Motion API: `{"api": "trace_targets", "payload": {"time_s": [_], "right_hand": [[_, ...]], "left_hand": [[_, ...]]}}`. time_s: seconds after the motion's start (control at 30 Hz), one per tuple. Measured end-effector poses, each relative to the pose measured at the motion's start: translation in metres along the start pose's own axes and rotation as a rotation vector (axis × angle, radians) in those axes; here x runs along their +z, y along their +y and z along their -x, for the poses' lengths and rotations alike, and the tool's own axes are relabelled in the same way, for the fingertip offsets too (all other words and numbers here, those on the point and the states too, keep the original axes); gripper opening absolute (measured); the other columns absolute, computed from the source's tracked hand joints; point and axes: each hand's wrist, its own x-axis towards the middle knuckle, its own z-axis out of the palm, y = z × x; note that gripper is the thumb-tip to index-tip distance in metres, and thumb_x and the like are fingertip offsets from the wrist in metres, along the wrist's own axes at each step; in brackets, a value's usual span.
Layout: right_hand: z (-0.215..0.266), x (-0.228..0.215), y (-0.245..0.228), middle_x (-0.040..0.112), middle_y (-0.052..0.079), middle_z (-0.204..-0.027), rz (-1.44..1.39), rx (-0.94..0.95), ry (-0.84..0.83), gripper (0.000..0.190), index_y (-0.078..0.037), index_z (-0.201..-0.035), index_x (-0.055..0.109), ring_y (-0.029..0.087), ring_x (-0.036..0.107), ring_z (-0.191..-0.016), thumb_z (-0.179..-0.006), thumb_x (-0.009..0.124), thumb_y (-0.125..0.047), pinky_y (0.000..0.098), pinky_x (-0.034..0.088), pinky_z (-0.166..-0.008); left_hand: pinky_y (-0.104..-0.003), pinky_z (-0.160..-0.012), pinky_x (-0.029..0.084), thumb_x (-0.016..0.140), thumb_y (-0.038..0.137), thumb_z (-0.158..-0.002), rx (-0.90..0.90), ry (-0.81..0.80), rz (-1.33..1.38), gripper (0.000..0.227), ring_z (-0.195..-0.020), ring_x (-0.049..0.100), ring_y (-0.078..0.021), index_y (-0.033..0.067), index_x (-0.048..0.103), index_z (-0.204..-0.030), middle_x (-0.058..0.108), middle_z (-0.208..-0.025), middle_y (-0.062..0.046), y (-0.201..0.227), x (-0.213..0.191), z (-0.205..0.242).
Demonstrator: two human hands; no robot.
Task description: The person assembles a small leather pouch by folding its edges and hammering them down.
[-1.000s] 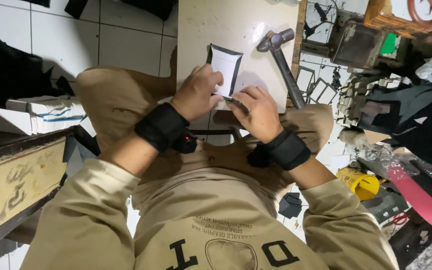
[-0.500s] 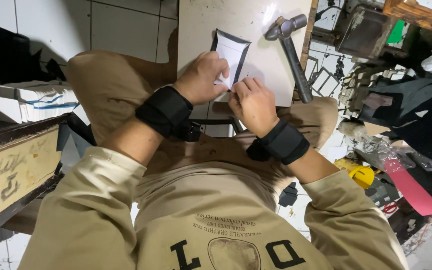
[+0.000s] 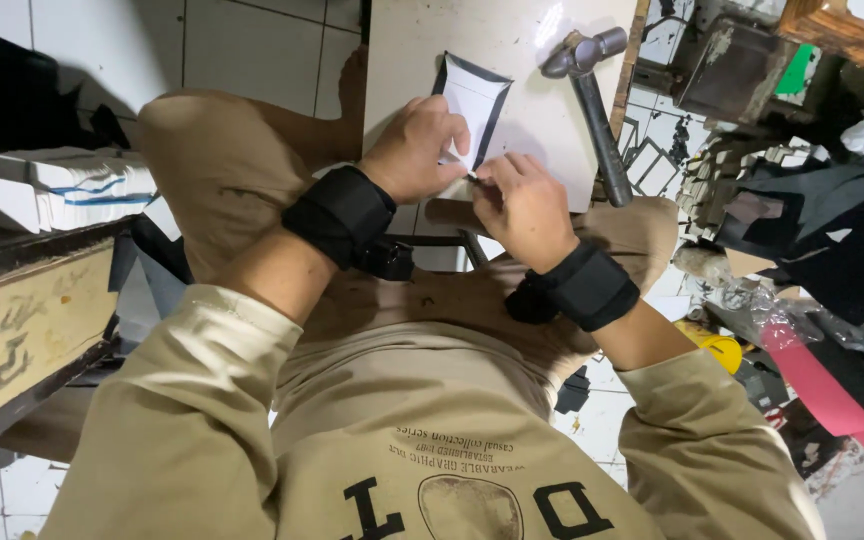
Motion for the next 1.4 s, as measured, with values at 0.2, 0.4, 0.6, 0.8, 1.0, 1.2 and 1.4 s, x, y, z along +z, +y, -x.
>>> {"api": "trace_targets", "payload": {"time_s": [0.2,0.4,0.6,0.8,1.0,1.2,1.4], "right_hand": [[0.006,0.005,0.003,0.066,0.007,-0.093,0.01,-0.064,0.094,0.009,-0.007,-0.098,0.069,0.03,0.064,-0.087,-0.091,0.075,-0.007,0.0413,0.053,-0.073],[0.006,0.009,0.005,0.063,0.009,-0.092,0.008,-0.097,0.084,0.01,-0.005,-0.097,0.066,0.032,0.062,-0.087,-0.092,0.074,-0.006,0.0422,0.052,-0.074],[0.005,0.01,0.009,0.061,0.013,-0.094,-0.027,-0.061,0.018,0.01,-0.004,-0.1,0.062,0.036,0.059,-0.09,-0.093,0.069,-0.006,0.0448,0.05,-0.079],[-0.008,0.003,0.011,0.062,0.016,-0.094,-0.021,-0.013,-0.112,0.006,-0.003,-0.097,0.062,0.039,0.06,-0.093,-0.095,0.065,-0.007,0.0472,0.049,-0.08],[-0.027,0.005,0.022,0.067,0.016,-0.089,0.044,0.039,-0.266,0.005,-0.008,-0.092,0.068,0.039,0.064,-0.092,-0.09,0.066,-0.012,0.0497,0.051,-0.079],[-0.036,0.004,0.02,0.069,0.016,-0.089,0.064,0.096,-0.352,0.014,-0.008,-0.092,0.068,0.039,0.066,-0.089,-0.084,0.071,-0.02,0.0498,0.052,-0.075],[-0.011,-0.014,0.017,0.067,0.01,-0.097,-0.076,-0.1,-0.085,0.015,-0.007,-0.1,0.069,0.035,0.065,-0.093,-0.088,0.076,-0.011,0.0449,0.053,-0.078]], "left_hand": [[-0.041,-0.084,0.05,0.083,0.012,-0.077,-0.016,-0.068,-0.017,0.012,-0.096,0.058,-0.0298,0.0173,0.074,-0.082,0.056,-0.09,-0.008,0.004,-0.003,-0.001],[-0.04,-0.088,0.047,0.084,0.012,-0.076,0.01,-0.061,-0.064,0.013,-0.095,0.054,-0.0298,0.0228,0.076,-0.08,0.056,-0.093,-0.005,0.012,0.0,0.002],[-0.039,-0.087,0.046,0.086,0.012,-0.075,0.022,-0.038,-0.063,0.015,-0.095,0.053,-0.029,0.0216,0.074,-0.078,0.055,-0.094,-0.004,0.012,0.002,0.003],[-0.039,-0.087,0.047,0.087,0.012,-0.074,0.014,-0.05,-0.07,0.017,-0.096,0.052,-0.0291,0.0203,0.072,-0.077,0.054,-0.095,-0.005,0.012,0.002,0.0],[-0.039,-0.089,0.047,0.086,0.01,-0.074,-0.01,-0.065,-0.051,0.019,-0.098,0.052,-0.0292,0.0167,0.069,-0.077,0.054,-0.099,-0.006,0.007,0.004,0.001],[-0.041,-0.089,0.047,0.084,0.008,-0.073,-0.01,-0.048,-0.097,0.018,-0.099,0.054,-0.0311,0.0158,0.068,-0.078,0.055,-0.098,-0.007,0.003,0.009,0.001],[-0.04,-0.088,0.047,0.086,0.012,-0.074,-0.004,-0.042,-0.056,0.017,-0.097,0.053,-0.0308,0.0196,0.072,-0.08,0.055,-0.097,-0.007,0.009,0.003,0.003]]}}
